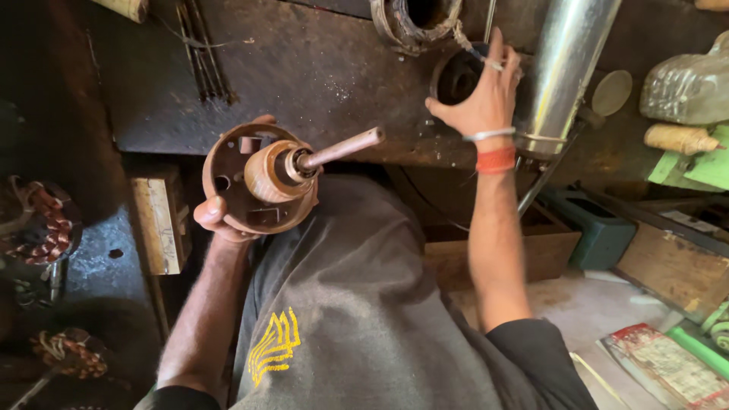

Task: The person disassembles a cylindrical motor housing using a T-handle wrench, removes a pin, separates the housing halves, and reassembles the rotor and stator components. They rotate the rotor to check alignment and fit.

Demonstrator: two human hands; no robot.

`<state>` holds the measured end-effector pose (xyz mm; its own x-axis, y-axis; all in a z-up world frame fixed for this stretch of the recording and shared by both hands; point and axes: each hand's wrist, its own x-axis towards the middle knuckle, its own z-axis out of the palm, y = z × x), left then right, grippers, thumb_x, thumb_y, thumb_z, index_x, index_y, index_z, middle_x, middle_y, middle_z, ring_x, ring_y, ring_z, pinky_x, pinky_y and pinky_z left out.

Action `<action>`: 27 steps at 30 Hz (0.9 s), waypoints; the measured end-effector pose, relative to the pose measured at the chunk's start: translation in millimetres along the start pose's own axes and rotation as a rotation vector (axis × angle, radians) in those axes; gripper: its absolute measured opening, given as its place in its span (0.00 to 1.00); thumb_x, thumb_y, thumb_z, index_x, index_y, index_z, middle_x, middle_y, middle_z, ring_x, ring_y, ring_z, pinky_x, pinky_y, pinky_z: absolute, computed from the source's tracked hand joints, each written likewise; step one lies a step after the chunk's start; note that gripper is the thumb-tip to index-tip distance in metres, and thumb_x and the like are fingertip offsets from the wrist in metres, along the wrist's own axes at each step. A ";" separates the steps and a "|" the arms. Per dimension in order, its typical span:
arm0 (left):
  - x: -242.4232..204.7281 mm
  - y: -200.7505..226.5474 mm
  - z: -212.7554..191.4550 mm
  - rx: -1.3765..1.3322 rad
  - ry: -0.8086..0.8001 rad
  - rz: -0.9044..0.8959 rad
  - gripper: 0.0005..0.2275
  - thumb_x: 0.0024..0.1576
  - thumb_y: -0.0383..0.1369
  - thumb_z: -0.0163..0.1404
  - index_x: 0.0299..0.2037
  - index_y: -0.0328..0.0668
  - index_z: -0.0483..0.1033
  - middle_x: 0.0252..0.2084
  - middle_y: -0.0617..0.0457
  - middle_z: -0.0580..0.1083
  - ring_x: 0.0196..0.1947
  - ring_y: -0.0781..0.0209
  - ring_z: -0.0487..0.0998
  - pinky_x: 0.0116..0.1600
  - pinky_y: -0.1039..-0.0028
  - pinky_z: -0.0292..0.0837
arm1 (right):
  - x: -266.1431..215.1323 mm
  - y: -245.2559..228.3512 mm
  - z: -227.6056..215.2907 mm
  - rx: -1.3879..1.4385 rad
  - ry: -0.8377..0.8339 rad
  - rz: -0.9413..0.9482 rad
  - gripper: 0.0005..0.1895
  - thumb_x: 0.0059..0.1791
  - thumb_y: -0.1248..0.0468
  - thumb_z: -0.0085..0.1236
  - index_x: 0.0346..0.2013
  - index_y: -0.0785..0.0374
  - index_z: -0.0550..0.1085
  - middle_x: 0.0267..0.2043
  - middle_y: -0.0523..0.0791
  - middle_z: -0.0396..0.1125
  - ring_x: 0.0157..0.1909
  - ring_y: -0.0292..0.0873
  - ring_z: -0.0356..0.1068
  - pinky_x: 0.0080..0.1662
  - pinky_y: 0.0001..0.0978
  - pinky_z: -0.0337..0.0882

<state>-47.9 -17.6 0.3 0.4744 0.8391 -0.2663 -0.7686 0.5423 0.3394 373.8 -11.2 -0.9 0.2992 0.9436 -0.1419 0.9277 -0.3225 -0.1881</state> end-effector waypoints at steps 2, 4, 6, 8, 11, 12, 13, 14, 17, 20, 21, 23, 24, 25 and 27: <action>-2.1 -0.6 -0.3 0.008 -0.002 -0.018 0.49 0.44 0.49 0.63 0.73 0.29 0.54 0.65 0.36 0.66 0.64 0.40 0.72 0.70 0.50 0.69 | 2.7 -0.4 -3.9 -0.042 -0.082 0.111 0.69 0.31 0.46 0.84 0.74 0.66 0.50 0.64 0.62 0.52 0.65 0.65 0.56 0.61 0.57 0.63; 0.2 -1.6 0.3 0.014 -0.010 -0.028 0.49 0.43 0.49 0.63 0.73 0.29 0.54 0.65 0.37 0.66 0.64 0.40 0.72 0.71 0.51 0.69 | -5.3 0.8 -10.7 0.052 0.043 0.039 0.65 0.35 0.46 0.86 0.72 0.66 0.53 0.64 0.59 0.55 0.65 0.61 0.59 0.63 0.54 0.66; 2.9 -4.3 2.8 0.016 -0.006 -0.020 0.49 0.43 0.49 0.63 0.73 0.29 0.54 0.65 0.38 0.65 0.64 0.41 0.72 0.71 0.52 0.69 | -23.7 1.6 -17.6 0.359 0.138 0.096 0.60 0.38 0.46 0.85 0.71 0.65 0.56 0.64 0.56 0.57 0.66 0.59 0.62 0.65 0.52 0.69; 4.3 -6.6 6.4 0.014 -0.006 -0.016 0.50 0.43 0.48 0.64 0.73 0.29 0.54 0.65 0.38 0.65 0.65 0.41 0.72 0.71 0.52 0.69 | -53.9 -1.1 -18.7 0.887 0.193 0.301 0.55 0.40 0.47 0.81 0.71 0.62 0.58 0.65 0.54 0.59 0.67 0.57 0.64 0.66 0.51 0.71; 12.0 -9.7 15.0 0.019 -0.001 -0.016 0.50 0.42 0.48 0.64 0.73 0.29 0.54 0.66 0.39 0.65 0.65 0.42 0.72 0.72 0.53 0.69 | -92.8 -17.3 -9.6 1.918 0.081 0.436 0.49 0.39 0.35 0.68 0.60 0.64 0.60 0.47 0.51 0.57 0.49 0.57 0.58 0.53 0.57 0.61; 16.2 -9.3 17.4 0.025 -0.006 -0.018 0.50 0.42 0.48 0.64 0.73 0.29 0.54 0.66 0.40 0.65 0.65 0.43 0.72 0.72 0.54 0.69 | -105.7 -28.5 -2.8 2.146 -0.009 0.421 0.51 0.37 0.31 0.65 0.62 0.58 0.61 0.53 0.52 0.61 0.54 0.58 0.63 0.58 0.58 0.64; 19.7 -10.2 19.5 0.021 -0.008 -0.024 0.50 0.42 0.48 0.64 0.73 0.29 0.53 0.66 0.40 0.65 0.65 0.43 0.72 0.72 0.54 0.69 | -115.7 -39.6 4.8 2.368 -0.105 0.406 0.53 0.36 0.27 0.62 0.64 0.53 0.62 0.58 0.53 0.66 0.58 0.60 0.67 0.62 0.60 0.68; 22.1 -9.7 20.7 0.024 -0.006 -0.031 0.50 0.42 0.48 0.64 0.73 0.29 0.53 0.66 0.41 0.65 0.65 0.43 0.72 0.72 0.55 0.69 | -116.8 -46.8 12.8 2.424 -0.095 0.449 0.55 0.34 0.27 0.62 0.65 0.55 0.61 0.61 0.53 0.65 0.61 0.60 0.66 0.64 0.61 0.67; 25.6 -8.9 21.4 0.081 -0.025 -0.090 0.51 0.41 0.48 0.64 0.73 0.29 0.54 0.65 0.41 0.65 0.65 0.43 0.71 0.74 0.54 0.67 | -127.2 -60.1 31.2 2.507 -0.008 0.500 0.59 0.33 0.28 0.62 0.69 0.58 0.61 0.69 0.53 0.63 0.69 0.61 0.64 0.66 0.61 0.65; 28.1 -7.2 22.8 0.093 -0.034 -0.125 0.50 0.41 0.49 0.63 0.73 0.30 0.54 0.64 0.38 0.66 0.65 0.43 0.72 0.72 0.55 0.68 | -126.0 -56.3 41.3 2.467 0.093 0.319 0.58 0.39 0.29 0.62 0.74 0.59 0.59 0.71 0.53 0.61 0.71 0.59 0.62 0.66 0.56 0.64; 28.1 -6.4 23.3 0.092 -0.045 -0.136 0.50 0.41 0.49 0.63 0.73 0.31 0.54 0.64 0.39 0.66 0.65 0.43 0.71 0.72 0.54 0.68 | -125.3 -51.4 41.5 2.476 0.099 0.259 0.59 0.40 0.29 0.61 0.74 0.62 0.59 0.70 0.55 0.61 0.70 0.59 0.62 0.66 0.54 0.64; 29.5 -4.6 24.6 0.090 -0.065 -0.153 0.50 0.42 0.49 0.63 0.73 0.31 0.54 0.64 0.40 0.65 0.65 0.43 0.71 0.72 0.54 0.68 | -124.7 -40.8 37.2 2.464 0.114 0.189 0.60 0.41 0.28 0.61 0.75 0.62 0.57 0.71 0.56 0.59 0.70 0.58 0.62 0.66 0.53 0.65; 30.7 -4.4 25.9 0.100 -0.068 -0.138 0.50 0.42 0.49 0.63 0.73 0.31 0.54 0.64 0.40 0.66 0.65 0.43 0.71 0.72 0.54 0.68 | -124.0 -35.7 32.9 2.445 0.123 0.179 0.60 0.40 0.29 0.62 0.75 0.60 0.55 0.73 0.54 0.57 0.71 0.58 0.61 0.66 0.54 0.65; 31.0 -2.8 27.1 0.113 -0.069 -0.126 0.50 0.42 0.48 0.63 0.73 0.30 0.54 0.64 0.40 0.66 0.66 0.43 0.72 0.73 0.55 0.68 | -124.9 -34.3 29.8 2.428 0.135 0.172 0.61 0.39 0.30 0.62 0.76 0.58 0.54 0.75 0.52 0.55 0.72 0.57 0.61 0.65 0.55 0.65; 32.1 1.7 30.0 0.177 -0.090 -0.116 0.50 0.42 0.48 0.63 0.73 0.30 0.53 0.64 0.39 0.67 0.65 0.44 0.72 0.73 0.56 0.68 | -126.8 -35.1 22.5 2.447 0.013 0.037 0.62 0.39 0.30 0.63 0.76 0.62 0.54 0.74 0.58 0.54 0.70 0.58 0.61 0.65 0.54 0.67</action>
<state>-21.1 11.6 19.4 0.5972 0.7671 -0.2341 -0.6234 0.6277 0.4663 298.3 -121.2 1.9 0.3118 0.9352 -0.1681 -0.8558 0.1995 -0.4773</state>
